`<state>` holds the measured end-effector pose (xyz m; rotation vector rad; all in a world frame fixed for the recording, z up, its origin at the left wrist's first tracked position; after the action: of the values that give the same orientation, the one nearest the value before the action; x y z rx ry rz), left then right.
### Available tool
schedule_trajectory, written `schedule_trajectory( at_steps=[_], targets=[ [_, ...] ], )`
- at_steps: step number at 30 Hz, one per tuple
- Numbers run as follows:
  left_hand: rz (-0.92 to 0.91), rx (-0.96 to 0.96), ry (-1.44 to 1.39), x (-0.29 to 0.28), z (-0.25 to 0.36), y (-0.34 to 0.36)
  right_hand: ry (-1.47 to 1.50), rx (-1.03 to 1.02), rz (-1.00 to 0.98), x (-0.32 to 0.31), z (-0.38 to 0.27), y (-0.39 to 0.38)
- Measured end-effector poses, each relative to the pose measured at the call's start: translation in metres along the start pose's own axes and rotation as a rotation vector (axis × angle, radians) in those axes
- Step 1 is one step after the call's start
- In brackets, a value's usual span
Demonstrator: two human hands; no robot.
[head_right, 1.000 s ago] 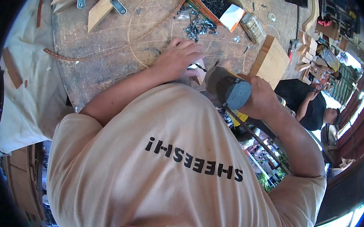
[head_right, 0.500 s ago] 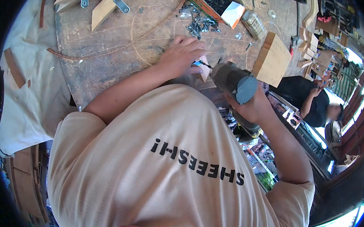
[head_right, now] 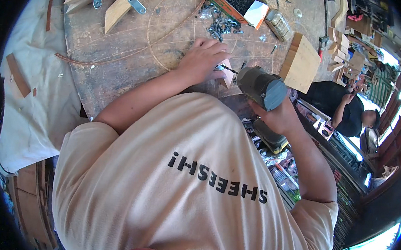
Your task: The person places metal brackets onto wooden blocks and fastens them into place by driving screws using a power drill.
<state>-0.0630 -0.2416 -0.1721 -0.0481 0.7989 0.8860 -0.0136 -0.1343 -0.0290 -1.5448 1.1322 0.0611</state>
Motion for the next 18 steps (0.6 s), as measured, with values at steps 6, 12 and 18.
schedule_trajectory(
  at_steps=[6, 12, 18],
  targets=[
    [0.011, 0.003, -0.003, -0.0024, 0.0013, -0.0009, -0.132, -0.060, 0.003, 0.0031, -0.0013, -0.0036],
    [0.011, 0.008, -0.001, -0.0020, 0.0016, -0.0012, -0.108, -0.077, -0.001, 0.0049, 0.0036, -0.0030],
    [0.043, 0.012, 0.009, -0.0026, 0.0022, -0.0023, -0.009, 0.053, 0.031, 0.0056, 0.0055, -0.0067]
  ],
)
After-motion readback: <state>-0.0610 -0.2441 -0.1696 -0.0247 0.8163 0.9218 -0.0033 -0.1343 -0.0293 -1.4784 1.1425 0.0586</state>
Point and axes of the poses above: each hand's wrist, its own y-axis towards the middle knuckle, its own x-axis out of the palm, z = x × y, the point moved 8 cm from there along y, towards the middle knuckle, and after that the axes turned 9 degrees about y, right-handed, at the moved point
